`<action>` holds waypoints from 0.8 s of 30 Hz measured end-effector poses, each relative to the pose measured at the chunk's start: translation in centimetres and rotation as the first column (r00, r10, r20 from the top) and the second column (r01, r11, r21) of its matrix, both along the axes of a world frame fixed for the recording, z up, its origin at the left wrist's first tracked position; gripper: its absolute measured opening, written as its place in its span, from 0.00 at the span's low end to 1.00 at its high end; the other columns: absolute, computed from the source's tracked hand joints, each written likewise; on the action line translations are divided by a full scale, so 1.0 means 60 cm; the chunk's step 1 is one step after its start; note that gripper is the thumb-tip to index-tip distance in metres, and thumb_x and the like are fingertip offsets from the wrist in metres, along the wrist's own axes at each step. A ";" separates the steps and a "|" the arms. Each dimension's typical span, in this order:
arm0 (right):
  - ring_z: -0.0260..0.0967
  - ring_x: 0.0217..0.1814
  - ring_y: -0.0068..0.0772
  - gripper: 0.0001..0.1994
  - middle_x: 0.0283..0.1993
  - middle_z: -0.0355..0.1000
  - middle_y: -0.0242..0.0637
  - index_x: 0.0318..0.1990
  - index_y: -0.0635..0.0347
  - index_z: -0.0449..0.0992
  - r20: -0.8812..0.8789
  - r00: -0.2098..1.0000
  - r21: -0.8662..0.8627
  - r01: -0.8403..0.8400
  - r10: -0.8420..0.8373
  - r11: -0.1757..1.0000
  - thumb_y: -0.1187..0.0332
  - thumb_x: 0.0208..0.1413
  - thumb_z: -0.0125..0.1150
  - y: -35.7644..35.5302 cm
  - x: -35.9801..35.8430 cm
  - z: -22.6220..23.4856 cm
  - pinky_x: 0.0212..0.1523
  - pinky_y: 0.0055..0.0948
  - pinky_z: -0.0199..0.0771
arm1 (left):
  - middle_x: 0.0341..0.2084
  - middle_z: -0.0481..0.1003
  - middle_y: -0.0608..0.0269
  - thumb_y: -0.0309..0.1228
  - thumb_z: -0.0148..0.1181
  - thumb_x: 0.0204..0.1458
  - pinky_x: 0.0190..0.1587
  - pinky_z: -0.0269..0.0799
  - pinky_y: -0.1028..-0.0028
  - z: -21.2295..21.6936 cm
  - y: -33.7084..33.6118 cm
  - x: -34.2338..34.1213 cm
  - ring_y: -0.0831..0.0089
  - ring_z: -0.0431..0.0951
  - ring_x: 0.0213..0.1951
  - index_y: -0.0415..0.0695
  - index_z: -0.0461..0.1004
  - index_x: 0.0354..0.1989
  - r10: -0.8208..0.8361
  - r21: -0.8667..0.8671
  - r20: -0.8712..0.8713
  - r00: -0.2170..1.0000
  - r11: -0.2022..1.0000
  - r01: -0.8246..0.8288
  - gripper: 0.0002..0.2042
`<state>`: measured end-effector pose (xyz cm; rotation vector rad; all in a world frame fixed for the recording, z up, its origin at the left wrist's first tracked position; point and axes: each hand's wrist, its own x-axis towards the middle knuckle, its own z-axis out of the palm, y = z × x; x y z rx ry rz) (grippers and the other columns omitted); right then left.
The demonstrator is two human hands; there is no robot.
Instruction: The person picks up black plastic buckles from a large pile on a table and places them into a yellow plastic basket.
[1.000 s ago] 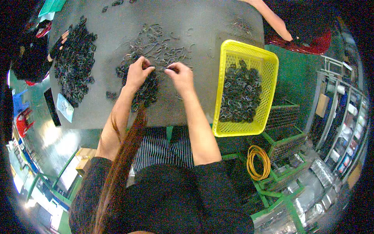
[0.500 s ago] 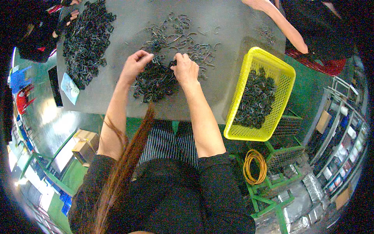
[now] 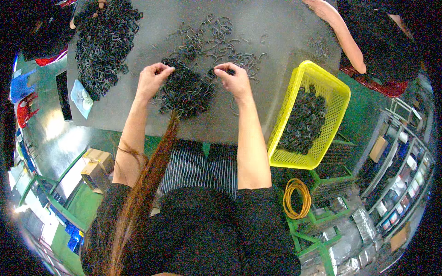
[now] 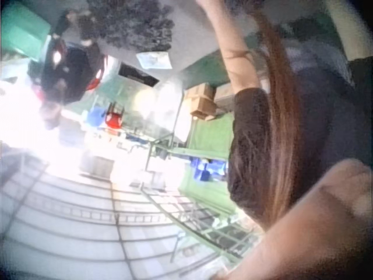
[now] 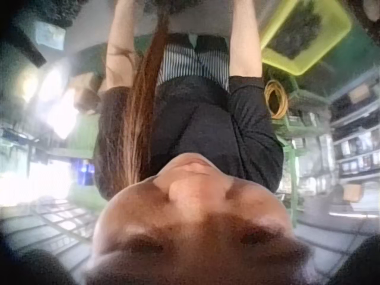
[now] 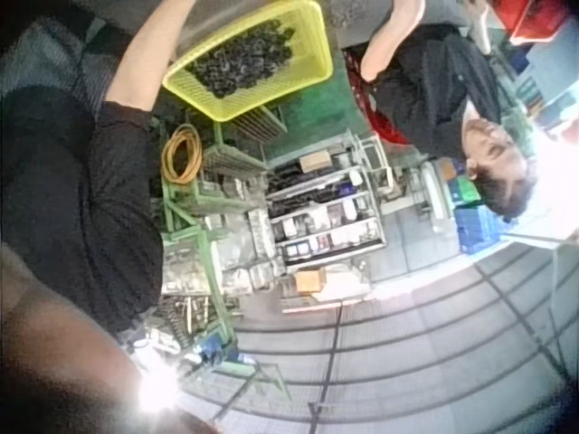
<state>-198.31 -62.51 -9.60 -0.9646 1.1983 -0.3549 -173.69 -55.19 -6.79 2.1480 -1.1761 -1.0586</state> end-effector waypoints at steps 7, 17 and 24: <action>0.72 0.34 0.36 0.11 0.27 0.72 0.35 0.30 0.58 0.71 -0.576 0.810 -0.406 -0.401 0.110 0.821 0.64 0.44 0.65 0.020 0.058 -0.027 0.30 0.31 0.69 | 0.21 0.75 0.56 0.38 0.61 0.46 0.32 0.68 0.74 -0.006 0.018 0.014 0.75 0.73 0.25 0.39 0.77 0.28 -0.042 -0.042 0.195 0.980 0.998 0.052 0.13; 0.69 0.30 0.24 0.12 0.24 0.67 0.28 0.36 0.55 0.70 -0.189 0.936 -0.264 -0.341 0.298 0.902 0.67 0.45 0.64 0.007 0.070 -0.012 0.26 0.23 0.65 | 0.14 0.62 0.82 0.37 0.59 0.50 0.17 0.46 0.85 -0.043 0.035 0.061 0.91 0.55 0.16 0.49 0.73 0.26 0.087 -0.060 -0.171 0.981 0.993 -0.098 0.07; 0.71 0.36 0.40 0.13 0.32 0.74 0.39 0.32 0.56 0.73 -0.524 0.792 -0.445 -0.567 0.312 0.693 0.60 0.42 0.66 0.018 0.089 -0.018 0.35 0.36 0.69 | 0.32 0.74 0.69 0.36 0.54 0.53 0.23 0.65 0.83 0.010 0.025 0.094 0.79 0.74 0.31 0.47 0.72 0.32 0.336 0.146 -0.856 0.392 0.886 -0.441 0.07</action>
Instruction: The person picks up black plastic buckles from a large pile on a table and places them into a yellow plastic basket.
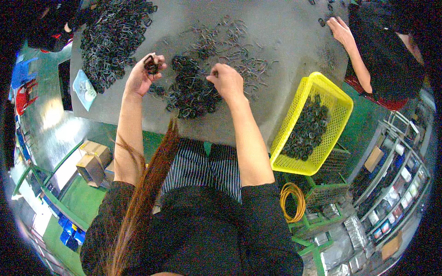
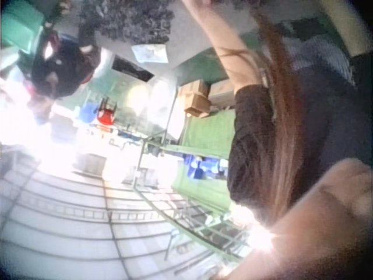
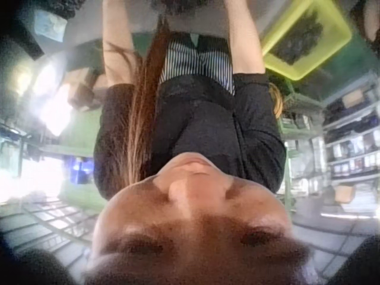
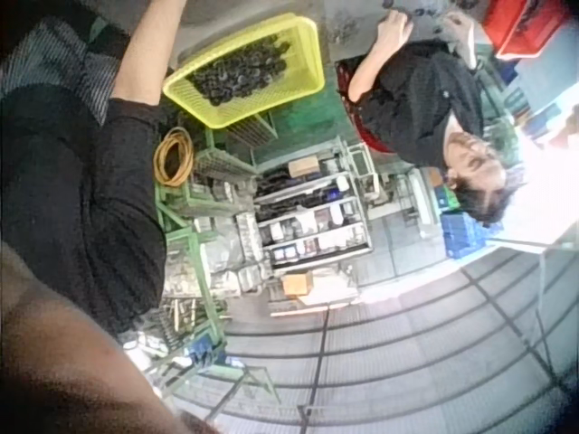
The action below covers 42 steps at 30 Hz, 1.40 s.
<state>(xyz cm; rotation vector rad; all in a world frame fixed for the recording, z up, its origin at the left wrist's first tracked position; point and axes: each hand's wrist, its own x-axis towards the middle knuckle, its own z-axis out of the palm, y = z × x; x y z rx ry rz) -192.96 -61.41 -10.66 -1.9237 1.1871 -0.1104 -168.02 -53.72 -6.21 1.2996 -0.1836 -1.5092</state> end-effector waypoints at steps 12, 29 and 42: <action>0.70 0.35 0.37 0.17 0.31 0.72 0.37 0.36 0.59 0.72 -0.176 0.984 -0.155 0.002 -0.029 0.988 0.58 0.43 0.65 0.032 0.012 -0.004 0.36 0.34 0.69 | 0.17 0.73 0.65 0.43 0.65 0.41 0.28 0.67 0.73 -0.053 -0.011 -0.043 0.76 0.71 0.22 0.39 0.76 0.28 -0.344 0.361 0.835 0.429 0.931 0.043 0.17; 0.72 0.39 0.47 0.13 0.35 0.74 0.41 0.41 0.49 0.69 -0.074 0.979 -0.008 -0.192 0.190 0.981 0.58 0.49 0.59 -0.050 0.089 0.024 0.37 0.42 0.70 | 0.19 0.70 0.74 0.37 0.63 0.45 0.25 0.60 0.82 -0.041 0.005 0.005 0.87 0.64 0.24 0.42 0.75 0.26 -0.532 0.327 0.610 0.587 0.844 0.425 0.11; 0.64 0.30 0.20 0.05 0.26 0.68 0.24 0.30 0.57 0.71 0.394 0.821 0.816 -0.107 -0.412 0.568 0.68 0.47 0.60 -0.055 -0.020 0.036 0.23 0.18 0.58 | 0.28 0.69 0.69 0.37 0.55 0.53 0.25 0.66 0.84 -0.032 0.006 0.049 0.76 0.72 0.30 0.47 0.67 0.33 -0.065 -0.043 -0.022 0.998 0.997 0.064 0.09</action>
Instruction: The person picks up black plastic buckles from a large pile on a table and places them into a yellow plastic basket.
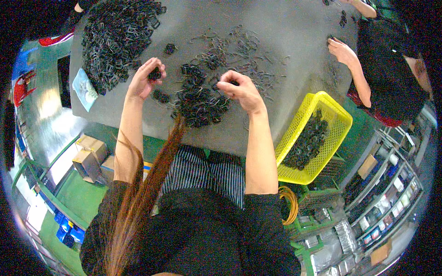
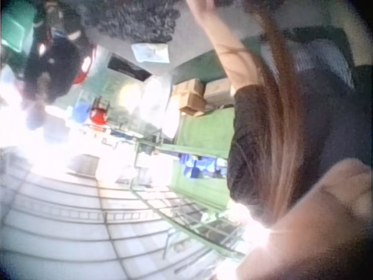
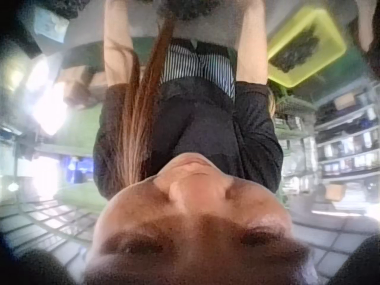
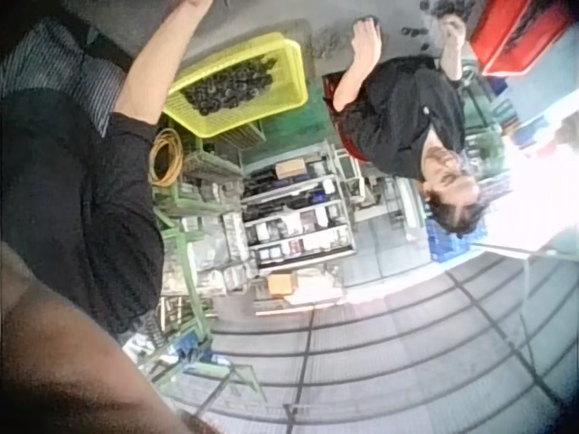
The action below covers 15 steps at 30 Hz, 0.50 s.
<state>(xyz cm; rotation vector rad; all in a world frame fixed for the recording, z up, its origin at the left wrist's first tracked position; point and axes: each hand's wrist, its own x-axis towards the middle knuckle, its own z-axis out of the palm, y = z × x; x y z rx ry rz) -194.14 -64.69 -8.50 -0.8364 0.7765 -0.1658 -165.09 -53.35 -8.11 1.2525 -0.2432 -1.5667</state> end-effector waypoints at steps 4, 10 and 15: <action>0.65 0.27 0.18 0.09 0.29 0.70 0.27 0.37 0.56 0.70 0.247 0.937 0.192 0.204 -0.248 0.960 0.69 0.48 0.59 0.008 0.026 0.020 0.20 0.16 0.57 | 0.17 0.69 0.72 0.44 0.61 0.47 0.26 0.65 0.77 -0.053 -0.042 -0.004 0.77 0.70 0.23 0.42 0.71 0.33 -0.092 0.148 0.909 0.407 0.983 -0.107 0.17; 0.72 0.29 0.40 0.11 0.28 0.74 0.41 0.31 0.57 0.72 -0.569 0.812 -0.660 -0.358 -0.129 0.660 0.61 0.45 0.63 0.011 0.132 -0.020 0.31 0.36 0.71 | 0.16 0.69 0.67 0.41 0.65 0.42 0.26 0.65 0.75 -0.066 -0.082 -0.008 0.77 0.69 0.22 0.41 0.72 0.32 -0.193 0.195 0.958 0.213 0.981 0.011 0.17; 0.73 0.35 0.45 0.14 0.29 0.74 0.42 0.33 0.56 0.71 -0.693 0.674 -0.716 -0.601 -0.256 0.356 0.58 0.44 0.63 0.031 0.150 -0.027 0.34 0.40 0.73 | 0.22 0.70 0.71 0.34 0.57 0.52 0.21 0.60 0.86 -0.018 -0.030 0.034 0.83 0.68 0.23 0.44 0.70 0.30 -0.124 -0.063 0.162 0.979 0.989 0.135 0.07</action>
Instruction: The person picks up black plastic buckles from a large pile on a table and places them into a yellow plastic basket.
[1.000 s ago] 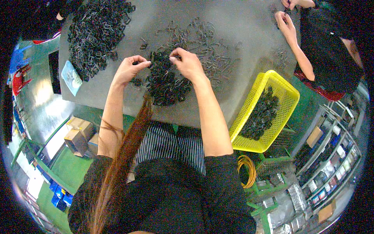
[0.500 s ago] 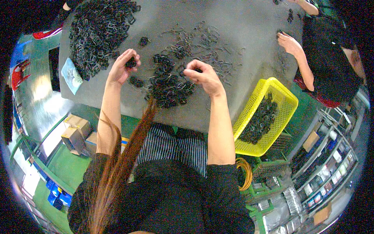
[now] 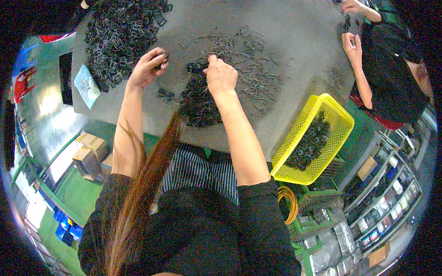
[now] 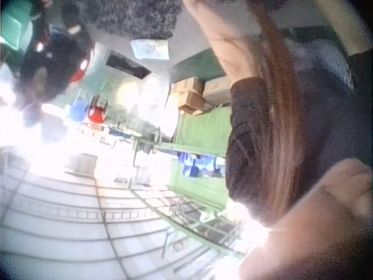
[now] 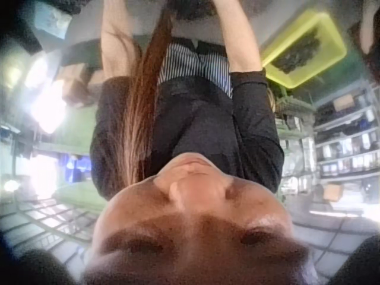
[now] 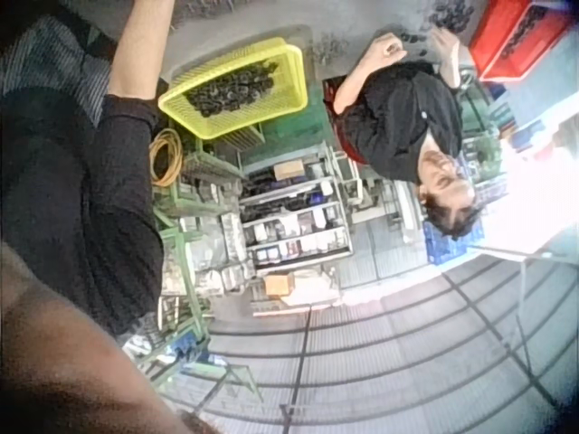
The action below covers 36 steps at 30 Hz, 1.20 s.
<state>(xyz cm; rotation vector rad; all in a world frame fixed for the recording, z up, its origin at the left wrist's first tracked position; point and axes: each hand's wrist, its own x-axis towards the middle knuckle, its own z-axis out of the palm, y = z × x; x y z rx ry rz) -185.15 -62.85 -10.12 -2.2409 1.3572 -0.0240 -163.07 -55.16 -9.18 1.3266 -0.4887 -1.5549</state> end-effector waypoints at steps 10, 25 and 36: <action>0.63 0.25 0.17 0.07 0.30 0.68 0.30 0.36 0.61 0.71 0.437 0.646 0.878 -0.458 -0.626 0.140 0.68 0.51 0.57 0.023 -0.061 0.034 0.16 0.13 0.52 | 0.17 0.71 0.68 0.42 0.63 0.45 0.26 0.67 0.74 -0.008 0.150 -0.024 0.75 0.71 0.23 0.43 0.73 0.30 -0.157 0.272 0.804 0.573 0.955 -0.121 0.15; 0.74 0.36 0.42 0.07 0.31 0.75 0.41 0.34 0.52 0.73 -0.122 0.717 0.041 -0.687 0.686 0.726 0.65 0.51 0.50 0.132 0.111 0.022 0.32 0.35 0.72 | 0.35 0.68 0.65 0.33 0.53 0.52 0.22 0.59 0.84 0.048 0.239 -0.007 0.78 0.66 0.31 0.47 0.68 0.35 0.403 -0.060 -0.193 0.895 0.905 -0.420 0.06; 0.58 0.27 0.20 0.15 0.32 0.63 0.34 0.30 0.58 0.68 0.530 0.436 0.768 -0.610 -0.727 0.194 0.54 0.54 0.55 0.049 -0.174 0.055 0.17 0.14 0.50 | 0.17 0.71 0.69 0.43 0.64 0.43 0.29 0.67 0.75 0.002 0.133 -0.139 0.78 0.69 0.23 0.43 0.76 0.28 -0.042 0.162 0.789 0.613 0.977 -0.142 0.14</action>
